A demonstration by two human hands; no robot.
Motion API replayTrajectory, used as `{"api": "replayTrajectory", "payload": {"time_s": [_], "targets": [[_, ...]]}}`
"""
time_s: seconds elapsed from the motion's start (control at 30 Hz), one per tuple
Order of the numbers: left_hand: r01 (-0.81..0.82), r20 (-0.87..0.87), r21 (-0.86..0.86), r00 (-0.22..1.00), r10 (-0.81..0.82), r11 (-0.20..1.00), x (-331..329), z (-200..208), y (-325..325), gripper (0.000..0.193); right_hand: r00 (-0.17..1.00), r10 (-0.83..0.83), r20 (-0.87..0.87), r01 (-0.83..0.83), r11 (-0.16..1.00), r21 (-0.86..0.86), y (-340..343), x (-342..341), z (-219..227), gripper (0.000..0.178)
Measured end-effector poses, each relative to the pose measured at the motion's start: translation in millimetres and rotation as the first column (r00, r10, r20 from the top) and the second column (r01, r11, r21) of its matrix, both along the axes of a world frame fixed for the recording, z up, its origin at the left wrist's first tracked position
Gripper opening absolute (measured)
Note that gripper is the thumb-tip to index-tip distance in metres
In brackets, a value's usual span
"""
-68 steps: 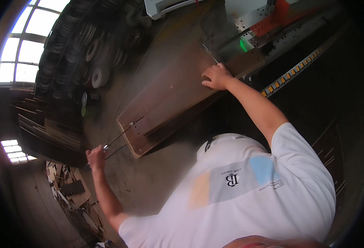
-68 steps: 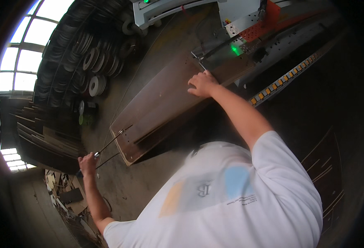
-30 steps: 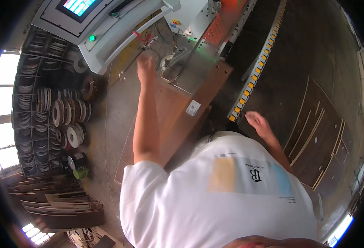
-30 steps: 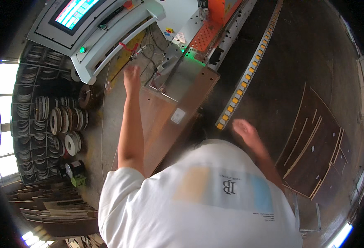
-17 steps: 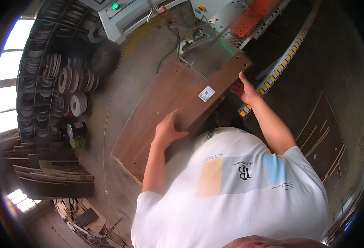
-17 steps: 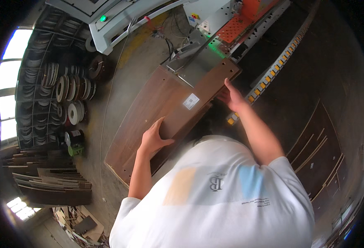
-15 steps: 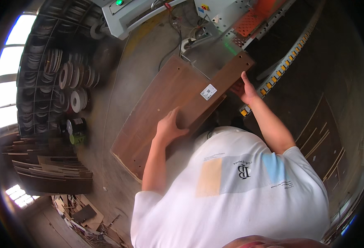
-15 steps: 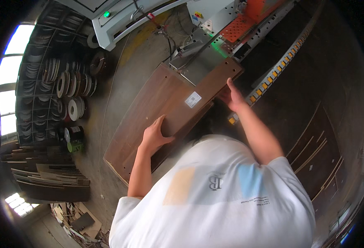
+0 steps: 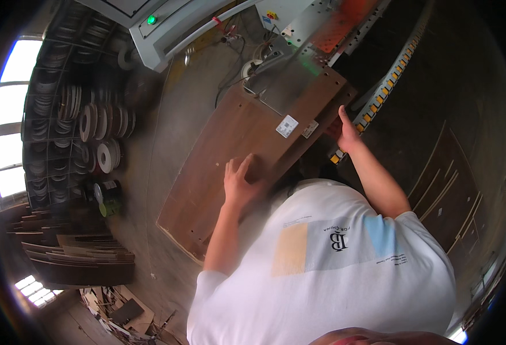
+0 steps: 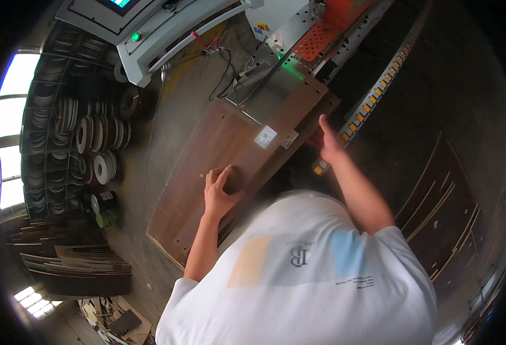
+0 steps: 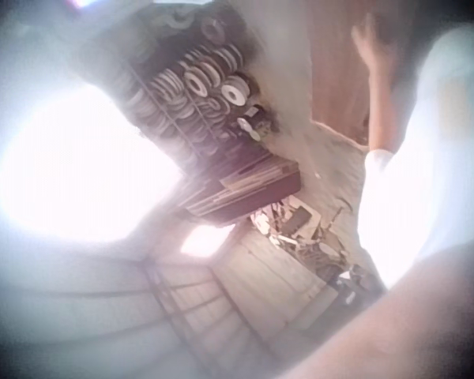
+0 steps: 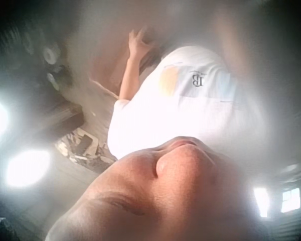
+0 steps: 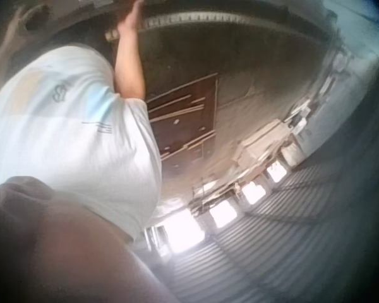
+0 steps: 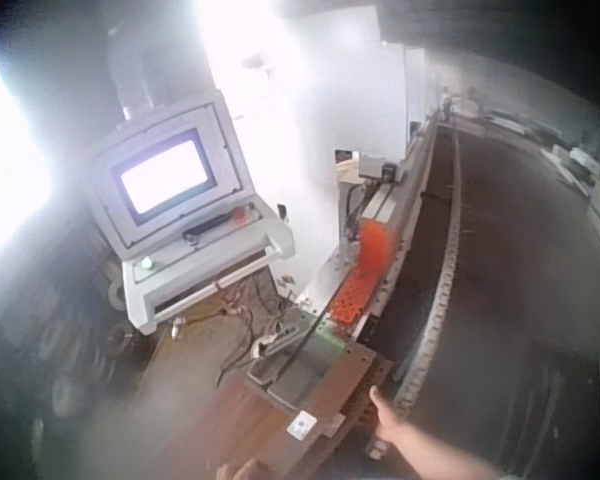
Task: The person picks up wooden panels from a stack, feeds them individually into an industrial edge-banding machine, and uses a handheld air blower to clean the surfaces and edges.
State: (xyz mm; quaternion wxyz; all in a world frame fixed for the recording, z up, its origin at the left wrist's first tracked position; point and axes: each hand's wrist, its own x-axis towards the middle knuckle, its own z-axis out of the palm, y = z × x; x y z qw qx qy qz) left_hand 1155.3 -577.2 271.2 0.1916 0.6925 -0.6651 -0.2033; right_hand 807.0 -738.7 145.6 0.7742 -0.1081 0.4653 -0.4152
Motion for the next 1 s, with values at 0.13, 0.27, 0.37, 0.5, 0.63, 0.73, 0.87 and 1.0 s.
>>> {"api": "replayTrajectory", "payload": {"time_s": [0.13,0.27,0.37,0.5,0.63,0.73,0.87,1.0], "targets": [[0.048,-0.034,-0.122,0.998,-0.052,0.991,19,-19,-36,0.062,0.998,-0.029,0.050,0.029,1.000,0.006,0,1,4,0.064],[0.065,-0.021,-0.106,0.998,-0.067,0.992,15,-48,-80,0.059,0.999,0.025,0.040,-0.024,0.999,-0.031,-1,-2,-1,0.062],[0.132,0.139,-0.127,0.984,-0.114,0.983,-9,-58,-110,0.056,0.998,0.035,0.045,-0.033,0.999,-0.040,0,-4,0,0.062],[0.305,0.290,-0.265,0.930,-0.226,0.915,-44,-81,-146,0.039,0.996,0.071,0.049,-0.069,0.997,-0.047,0,-8,0,0.061],[0.359,0.322,-0.350,0.913,-0.249,0.865,-65,-108,-182,0.027,0.996,0.081,0.036,-0.080,0.996,-0.043,2,-9,-13,0.060],[0.322,0.381,-0.357,0.907,-0.178,0.877,-78,-112,-204,0.019,0.996,0.059,0.064,-0.056,0.998,-0.043,2,-10,-13,0.058],[0.327,0.454,-0.357,0.879,-0.143,0.875,-86,-120,-236,0.016,0.978,0.100,0.185,-0.086,0.993,-0.083,2,-16,-1,0.054],[0.333,0.437,-0.321,0.883,-0.174,0.886,-104,-121,-262,0.021,0.966,0.102,0.239,-0.083,0.993,-0.087,2,-20,-7,0.054]]}}
